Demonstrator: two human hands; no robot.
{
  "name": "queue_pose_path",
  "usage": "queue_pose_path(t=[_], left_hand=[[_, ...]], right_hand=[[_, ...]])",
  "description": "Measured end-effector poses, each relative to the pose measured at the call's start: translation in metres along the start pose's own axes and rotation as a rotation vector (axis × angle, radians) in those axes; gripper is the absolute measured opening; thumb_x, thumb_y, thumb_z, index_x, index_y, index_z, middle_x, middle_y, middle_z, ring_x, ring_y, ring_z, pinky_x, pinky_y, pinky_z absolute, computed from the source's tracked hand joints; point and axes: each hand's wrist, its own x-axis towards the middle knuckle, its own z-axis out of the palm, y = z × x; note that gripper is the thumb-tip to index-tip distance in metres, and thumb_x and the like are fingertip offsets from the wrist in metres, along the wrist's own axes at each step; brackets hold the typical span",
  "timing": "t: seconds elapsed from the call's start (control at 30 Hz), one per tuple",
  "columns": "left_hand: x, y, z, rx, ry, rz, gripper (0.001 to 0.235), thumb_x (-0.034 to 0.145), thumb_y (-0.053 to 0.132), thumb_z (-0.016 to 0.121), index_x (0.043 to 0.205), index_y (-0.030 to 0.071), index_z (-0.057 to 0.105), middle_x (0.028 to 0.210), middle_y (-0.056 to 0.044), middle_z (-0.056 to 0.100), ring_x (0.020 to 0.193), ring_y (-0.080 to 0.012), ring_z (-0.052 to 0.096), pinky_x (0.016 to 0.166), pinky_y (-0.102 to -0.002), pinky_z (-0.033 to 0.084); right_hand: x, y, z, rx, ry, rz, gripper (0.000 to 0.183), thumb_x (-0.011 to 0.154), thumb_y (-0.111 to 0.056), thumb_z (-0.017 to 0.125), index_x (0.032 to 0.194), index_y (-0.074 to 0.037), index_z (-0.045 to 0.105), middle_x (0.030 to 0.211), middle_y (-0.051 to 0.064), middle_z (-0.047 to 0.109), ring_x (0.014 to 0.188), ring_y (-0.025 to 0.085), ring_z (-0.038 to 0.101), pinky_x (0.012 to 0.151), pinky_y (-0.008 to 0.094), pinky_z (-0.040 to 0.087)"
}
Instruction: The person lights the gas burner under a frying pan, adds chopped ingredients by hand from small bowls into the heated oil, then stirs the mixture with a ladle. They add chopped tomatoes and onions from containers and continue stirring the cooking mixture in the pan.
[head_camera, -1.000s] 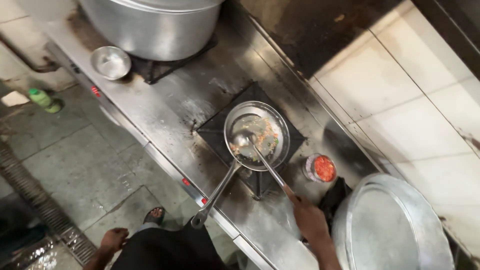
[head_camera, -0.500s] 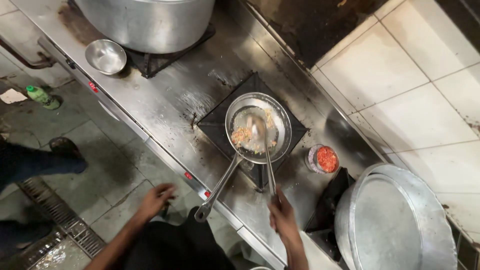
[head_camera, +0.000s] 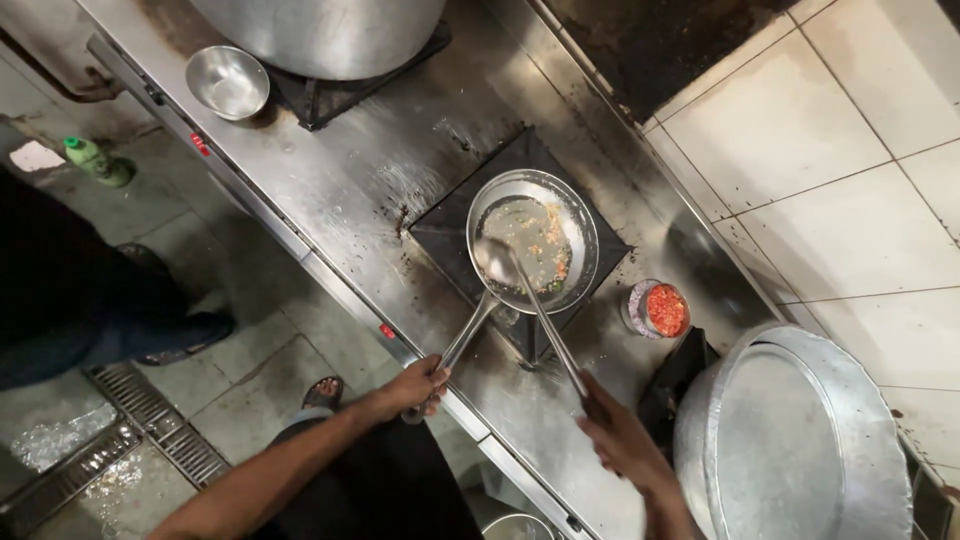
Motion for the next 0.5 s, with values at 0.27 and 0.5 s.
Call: queue_pose_path(t=[0.27, 0.5], left_hand=[[-0.008, 0.008, 0.000, -0.039, -0.025, 0.045, 0.025, 0.107, 0.033, 0.053, 0.106, 0.008, 0.050, 0.082, -0.006, 0.057, 0.058, -0.0132, 0.053, 0.050, -0.030, 0.051], [-0.001, 0.005, -0.001, 0.046, -0.021, 0.040, 0.021, 0.106, 0.032, 0.051, 0.107, 0.011, 0.050, 0.081, -0.006, 0.057, 0.057, -0.0122, 0.055, 0.046, -0.031, 0.049]], right_hand=[[0.003, 0.049, 0.010, 0.015, 0.165, -0.085, 0.081, 0.091, -0.013, 0.064, 0.162, -0.028, 0.030, 0.069, 0.004, 0.055, 0.040, 0.011, 0.042, 0.037, 0.031, 0.040], [0.061, 0.028, 0.054, 0.427, 0.022, -0.181, 0.079, 0.090, -0.006, 0.064, 0.160, -0.022, 0.033, 0.071, -0.002, 0.048, 0.041, 0.010, 0.040, 0.034, 0.029, 0.034]])
